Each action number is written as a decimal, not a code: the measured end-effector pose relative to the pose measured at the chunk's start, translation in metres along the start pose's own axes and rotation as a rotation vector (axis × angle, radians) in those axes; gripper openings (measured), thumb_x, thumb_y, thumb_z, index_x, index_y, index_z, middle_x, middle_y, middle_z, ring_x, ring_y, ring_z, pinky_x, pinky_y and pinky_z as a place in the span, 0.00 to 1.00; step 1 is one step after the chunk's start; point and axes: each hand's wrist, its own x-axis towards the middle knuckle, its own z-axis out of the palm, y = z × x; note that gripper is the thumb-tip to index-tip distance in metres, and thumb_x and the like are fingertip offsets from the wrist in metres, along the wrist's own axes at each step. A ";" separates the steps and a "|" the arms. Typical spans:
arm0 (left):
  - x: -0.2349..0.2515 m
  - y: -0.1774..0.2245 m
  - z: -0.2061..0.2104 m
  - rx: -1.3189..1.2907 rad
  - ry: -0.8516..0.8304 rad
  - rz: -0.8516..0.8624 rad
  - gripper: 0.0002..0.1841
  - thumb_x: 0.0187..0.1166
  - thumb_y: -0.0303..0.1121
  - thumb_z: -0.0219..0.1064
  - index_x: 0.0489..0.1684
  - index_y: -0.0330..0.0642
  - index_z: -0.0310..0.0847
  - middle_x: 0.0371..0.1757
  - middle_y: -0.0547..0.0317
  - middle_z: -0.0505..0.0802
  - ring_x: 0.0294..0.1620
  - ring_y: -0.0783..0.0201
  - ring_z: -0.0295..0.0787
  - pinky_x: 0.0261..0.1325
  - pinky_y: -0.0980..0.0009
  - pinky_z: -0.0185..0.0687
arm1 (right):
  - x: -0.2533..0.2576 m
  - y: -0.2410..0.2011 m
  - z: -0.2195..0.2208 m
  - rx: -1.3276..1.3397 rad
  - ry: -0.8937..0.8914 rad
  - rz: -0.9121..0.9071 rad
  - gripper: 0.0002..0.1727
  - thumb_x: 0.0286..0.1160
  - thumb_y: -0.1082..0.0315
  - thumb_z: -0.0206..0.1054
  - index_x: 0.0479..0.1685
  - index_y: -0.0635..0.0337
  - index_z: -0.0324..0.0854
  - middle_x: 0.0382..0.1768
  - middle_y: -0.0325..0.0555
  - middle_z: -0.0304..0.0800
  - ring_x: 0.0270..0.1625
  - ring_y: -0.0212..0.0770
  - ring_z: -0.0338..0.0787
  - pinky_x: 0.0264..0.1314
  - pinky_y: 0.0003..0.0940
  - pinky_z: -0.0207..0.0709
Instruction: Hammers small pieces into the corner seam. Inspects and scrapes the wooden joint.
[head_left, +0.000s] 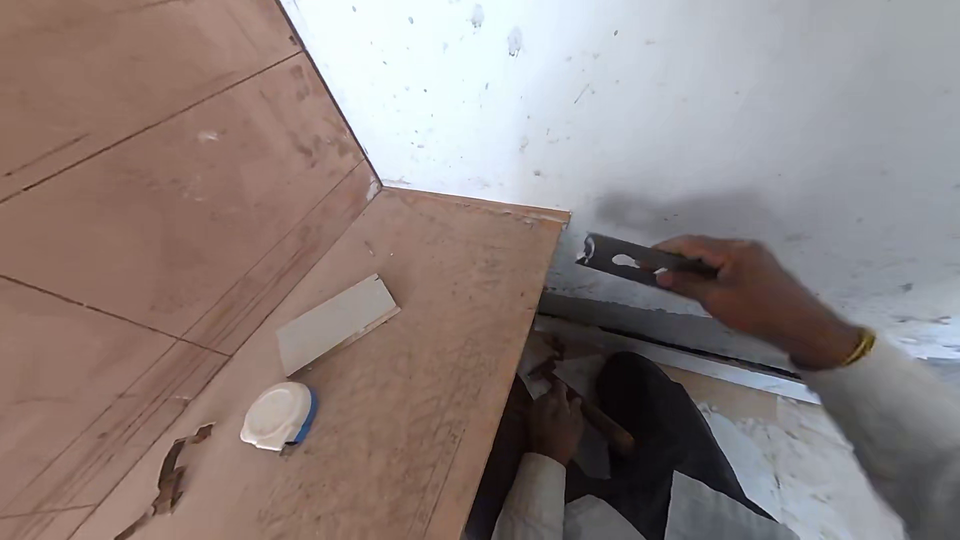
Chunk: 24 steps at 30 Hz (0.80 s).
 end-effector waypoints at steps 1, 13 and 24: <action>0.000 -0.001 0.001 0.001 -0.001 -0.003 0.28 0.94 0.45 0.51 0.86 0.36 0.68 0.73 0.40 0.87 0.77 0.48 0.82 0.82 0.53 0.70 | -0.010 0.004 0.018 0.154 0.040 0.085 0.12 0.77 0.75 0.68 0.55 0.59 0.88 0.40 0.45 0.92 0.35 0.37 0.88 0.39 0.42 0.82; 0.000 0.000 0.002 0.052 -0.021 -0.040 0.29 0.94 0.46 0.49 0.87 0.38 0.67 0.76 0.42 0.85 0.80 0.48 0.80 0.84 0.52 0.67 | -0.014 -0.019 0.157 -0.191 0.419 -0.015 0.45 0.55 0.87 0.71 0.83 0.48 0.76 0.74 0.64 0.79 0.65 0.71 0.85 0.56 0.63 0.81; -0.002 0.005 -0.001 0.085 -0.039 -0.023 0.27 0.94 0.45 0.50 0.85 0.37 0.68 0.72 0.40 0.87 0.77 0.47 0.82 0.81 0.52 0.71 | -0.046 -0.033 0.111 -0.408 0.230 -0.107 0.47 0.49 0.84 0.78 0.81 0.42 0.79 0.71 0.64 0.82 0.63 0.72 0.84 0.52 0.62 0.78</action>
